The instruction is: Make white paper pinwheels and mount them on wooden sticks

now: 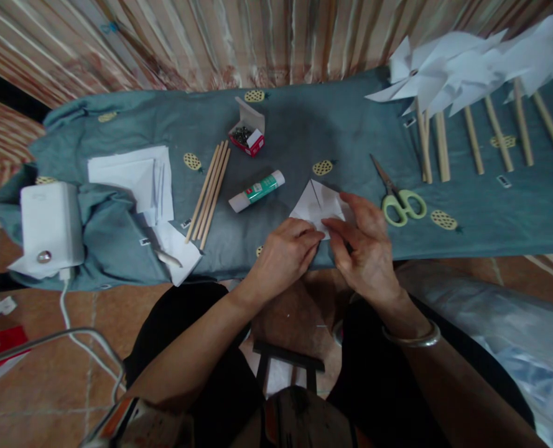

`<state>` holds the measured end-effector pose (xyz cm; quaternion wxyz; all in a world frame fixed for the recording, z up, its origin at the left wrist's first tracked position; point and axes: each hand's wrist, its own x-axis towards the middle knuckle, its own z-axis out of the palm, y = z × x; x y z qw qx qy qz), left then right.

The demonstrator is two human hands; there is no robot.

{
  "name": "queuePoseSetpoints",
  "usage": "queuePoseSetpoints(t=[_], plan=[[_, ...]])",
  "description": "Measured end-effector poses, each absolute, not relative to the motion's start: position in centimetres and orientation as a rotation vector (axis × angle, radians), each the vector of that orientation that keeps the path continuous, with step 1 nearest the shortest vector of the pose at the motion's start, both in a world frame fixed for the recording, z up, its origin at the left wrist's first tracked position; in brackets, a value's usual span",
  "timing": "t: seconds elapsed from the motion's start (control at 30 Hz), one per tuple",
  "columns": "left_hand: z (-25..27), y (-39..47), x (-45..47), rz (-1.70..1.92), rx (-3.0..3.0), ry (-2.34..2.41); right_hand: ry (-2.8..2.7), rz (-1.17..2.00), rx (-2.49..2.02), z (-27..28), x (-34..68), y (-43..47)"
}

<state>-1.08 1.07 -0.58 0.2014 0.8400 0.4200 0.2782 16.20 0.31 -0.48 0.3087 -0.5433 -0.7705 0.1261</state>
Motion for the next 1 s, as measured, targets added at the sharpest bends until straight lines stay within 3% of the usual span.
queuePoseSetpoints(t=[0.37, 1.0], plan=[[-0.5, 0.9, -1.0, 0.811, 2.349, 1.168, -2.122, 0.153, -1.377, -1.6, 15.5, -0.2], [-0.6, 1.1, -1.6, 0.784, 2.384, 1.165, -1.934, 0.318, -1.594, 0.1, 18.5, 2.5]])
